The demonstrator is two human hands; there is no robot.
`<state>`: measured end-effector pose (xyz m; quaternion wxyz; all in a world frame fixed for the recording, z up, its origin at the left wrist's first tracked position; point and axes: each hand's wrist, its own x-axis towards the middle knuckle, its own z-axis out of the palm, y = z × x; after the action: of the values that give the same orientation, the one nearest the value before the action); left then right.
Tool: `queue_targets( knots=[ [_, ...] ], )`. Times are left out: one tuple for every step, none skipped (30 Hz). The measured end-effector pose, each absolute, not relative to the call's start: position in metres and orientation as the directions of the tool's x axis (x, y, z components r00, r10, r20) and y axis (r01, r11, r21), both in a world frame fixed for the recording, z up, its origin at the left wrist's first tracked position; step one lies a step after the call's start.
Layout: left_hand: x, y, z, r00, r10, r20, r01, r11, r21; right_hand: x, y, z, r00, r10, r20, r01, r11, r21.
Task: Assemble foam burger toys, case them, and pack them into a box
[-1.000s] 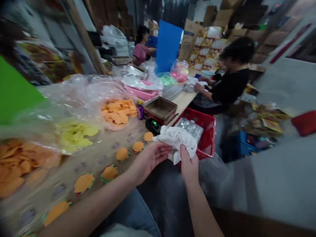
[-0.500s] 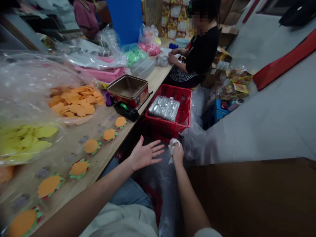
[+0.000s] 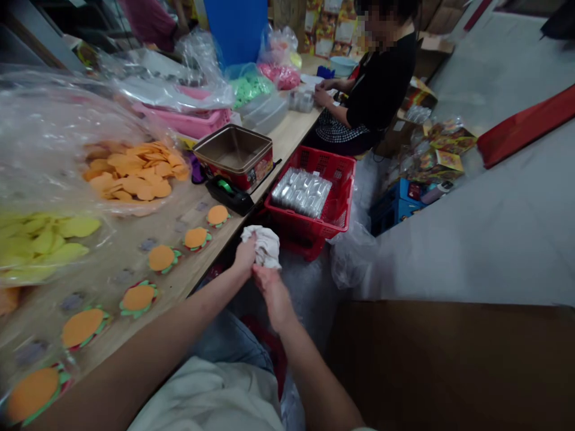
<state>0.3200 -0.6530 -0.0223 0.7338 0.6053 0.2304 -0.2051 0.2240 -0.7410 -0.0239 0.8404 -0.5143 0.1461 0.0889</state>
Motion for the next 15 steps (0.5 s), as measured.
queue_targets(
  knots=[
    [0.321, -0.650, -0.020, 0.828, -0.003, -0.561, 0.556, 0.135, 0.820, 0.225, -0.751, -0.026, 0.936, -0.003, -0.353, -0.304, 0.501, -0.811],
    [0.316, -0.650, -0.016, 0.846, -0.009, -0.533, 0.532, 0.089, 0.842, 0.228, -0.759, -0.030, 0.925, -0.046, -0.378, -0.297, 0.533, -0.792],
    [0.306, -0.652, -0.013, 0.861, -0.035, -0.507, 0.508, 0.049, 0.860, 0.232, -0.765, -0.034, 0.907, -0.121, -0.403, -0.278, 0.547, -0.790],
    [0.291, -0.657, -0.009, 0.876, -0.071, -0.478, 0.480, 0.018, 0.877, 0.236, -0.767, -0.040, 0.887, -0.184, -0.424, -0.264, 0.551, -0.791],
    [0.275, -0.664, -0.005, 0.887, -0.122, -0.445, 0.446, -0.015, 0.895, 0.240, -0.766, -0.044, 0.868, -0.229, -0.440, -0.260, 0.546, -0.796],
    [0.259, -0.670, -0.003, 0.895, -0.161, -0.416, 0.417, -0.035, 0.908, 0.243, -0.762, -0.048, 0.862, -0.254, -0.439, -0.253, 0.533, -0.807],
    [0.247, -0.676, -0.002, 0.909, -0.215, -0.357, 0.353, -0.060, 0.934, 0.244, -0.756, -0.049, 0.867, -0.274, -0.417, -0.228, 0.526, -0.819],
    [0.240, -0.680, -0.002, 0.911, -0.302, -0.282, 0.263, -0.103, 0.959, 0.245, -0.749, -0.049, 0.880, -0.274, -0.389, -0.199, 0.530, -0.824],
    [0.240, -0.681, -0.004, 0.896, -0.344, -0.282, 0.264, -0.100, 0.959, 0.243, -0.745, -0.047, 0.896, -0.244, -0.371, -0.191, 0.544, -0.817],
    [0.247, -0.678, -0.007, 0.889, -0.330, -0.316, 0.309, -0.075, 0.948, 0.242, -0.743, -0.043, 0.910, -0.185, -0.370, -0.210, 0.564, -0.798],
    [0.259, -0.673, -0.011, 0.875, -0.313, -0.369, 0.372, -0.052, 0.927, 0.239, -0.743, -0.039, 0.920, -0.094, -0.381, -0.259, 0.583, -0.770],
    [0.274, -0.666, -0.017, 0.857, -0.292, -0.425, 0.436, -0.028, 0.899, 0.237, -0.746, -0.036, 0.916, 0.017, -0.400, -0.332, 0.591, -0.735],
    [0.290, -0.659, -0.022, 0.829, -0.282, -0.484, 0.502, -0.008, 0.865, 0.235, -0.750, -0.033, 0.899, 0.109, -0.424, -0.403, 0.583, -0.705],
    [0.304, -0.652, -0.028, 0.794, -0.282, -0.539, 0.564, 0.010, 0.826, 0.234, -0.754, -0.032, 0.883, 0.138, -0.448, -0.441, 0.569, -0.694],
    [0.313, -0.647, -0.033, 0.754, -0.288, -0.590, 0.623, 0.028, 0.782, 0.234, -0.757, -0.034, 0.878, 0.093, -0.470, -0.438, 0.550, -0.711]
  ],
)
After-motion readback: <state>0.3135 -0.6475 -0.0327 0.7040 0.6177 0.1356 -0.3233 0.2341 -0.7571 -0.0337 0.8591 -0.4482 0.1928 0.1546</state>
